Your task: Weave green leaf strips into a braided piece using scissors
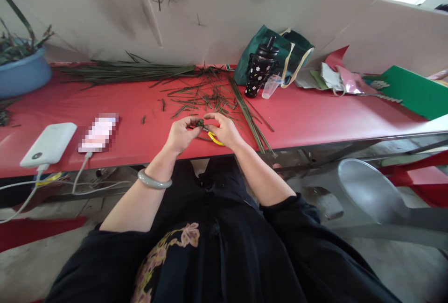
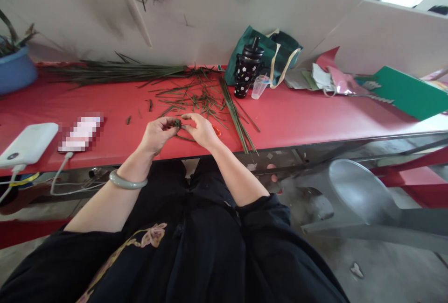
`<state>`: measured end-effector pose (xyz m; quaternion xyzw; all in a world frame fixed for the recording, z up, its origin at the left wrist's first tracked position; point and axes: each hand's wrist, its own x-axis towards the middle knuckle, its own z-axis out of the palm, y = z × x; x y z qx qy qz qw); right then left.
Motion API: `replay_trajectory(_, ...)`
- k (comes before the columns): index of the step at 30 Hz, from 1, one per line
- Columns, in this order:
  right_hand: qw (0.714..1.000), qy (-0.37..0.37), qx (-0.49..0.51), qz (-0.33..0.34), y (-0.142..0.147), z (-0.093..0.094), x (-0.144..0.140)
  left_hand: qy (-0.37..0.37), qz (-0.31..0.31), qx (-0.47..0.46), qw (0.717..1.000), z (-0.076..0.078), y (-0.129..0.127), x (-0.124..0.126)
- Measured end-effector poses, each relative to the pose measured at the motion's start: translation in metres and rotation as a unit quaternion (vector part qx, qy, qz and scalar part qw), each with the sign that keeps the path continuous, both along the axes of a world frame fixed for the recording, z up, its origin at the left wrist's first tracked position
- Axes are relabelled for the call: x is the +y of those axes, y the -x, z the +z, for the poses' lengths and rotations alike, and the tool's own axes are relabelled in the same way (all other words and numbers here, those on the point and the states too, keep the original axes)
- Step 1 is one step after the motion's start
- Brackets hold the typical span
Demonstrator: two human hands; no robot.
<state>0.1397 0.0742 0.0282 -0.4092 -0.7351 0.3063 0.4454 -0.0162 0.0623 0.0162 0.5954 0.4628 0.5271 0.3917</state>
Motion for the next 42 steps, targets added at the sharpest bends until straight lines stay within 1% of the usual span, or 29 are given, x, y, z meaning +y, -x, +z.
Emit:
replay_trajectory(3, 0.998, 0.028, 0.005, 0.058, -0.003, 0.003, 0.0, 0.014, -0.029, -0.027, 0.999, 0.001, 0.002, 0.0)
replay_trajectory(5, 0.996, 0.047, 0.012, 0.075, -0.004, 0.003, 0.001, 0.019, -0.042, -0.039, 0.998, 0.004, 0.002, -0.001)
replay_trajectory(9, 0.995, 0.071, 0.024, 0.069, -0.005, -0.002, 0.003, 0.03, -0.049, -0.048, 0.997, 0.006, 0.002, -0.005)
replay_trajectory(12, 0.995, 0.078, 0.022, 0.059, -0.004, -0.007, 0.006, 0.039, -0.049, -0.037, 0.997, 0.004, 0.003, -0.006)
replay_trajectory(14, 0.994, 0.086, 0.033, 0.063, -0.003, -0.012, 0.008, 0.039, -0.047, -0.022, 0.998, 0.003, 0.003, -0.006)
replay_trajectory(18, 0.987, 0.114, 0.076, 0.089, -0.001, -0.018, 0.009, 0.012, -0.034, 0.023, 0.999, 0.002, 0.003, -0.007)
replay_trajectory(22, 0.981, 0.142, 0.098, 0.085, -0.002, -0.017, 0.007, -0.047, -0.026, 0.098, 0.994, 0.008, 0.003, -0.009)
replay_trajectory(27, 0.976, 0.155, 0.123, 0.091, -0.003, -0.012, 0.004, -0.119, -0.026, 0.212, 0.97, 0.014, 0.004, -0.011)
replay_trajectory(31, 0.971, 0.156, 0.145, 0.113, 0.0, -0.014, 0.006, -0.157, -0.007, 0.262, 0.952, 0.012, 0.003, -0.011)
replay_trajectory(35, 0.979, 0.138, 0.119, 0.096, 0.001, -0.016, 0.008, -0.167, 0.022, 0.305, 0.937, 0.007, 0.001, -0.008)
replay_trajectory(38, 0.988, 0.118, 0.078, 0.068, 0.0, -0.015, 0.009, -0.178, 0.015, 0.324, 0.929, 0.004, 0.001, -0.006)
replay_trajectory(42, 0.995, 0.086, 0.034, 0.042, -0.001, -0.009, 0.007, -0.171, 0.003, 0.334, 0.927, 0.003, 0.002, -0.005)
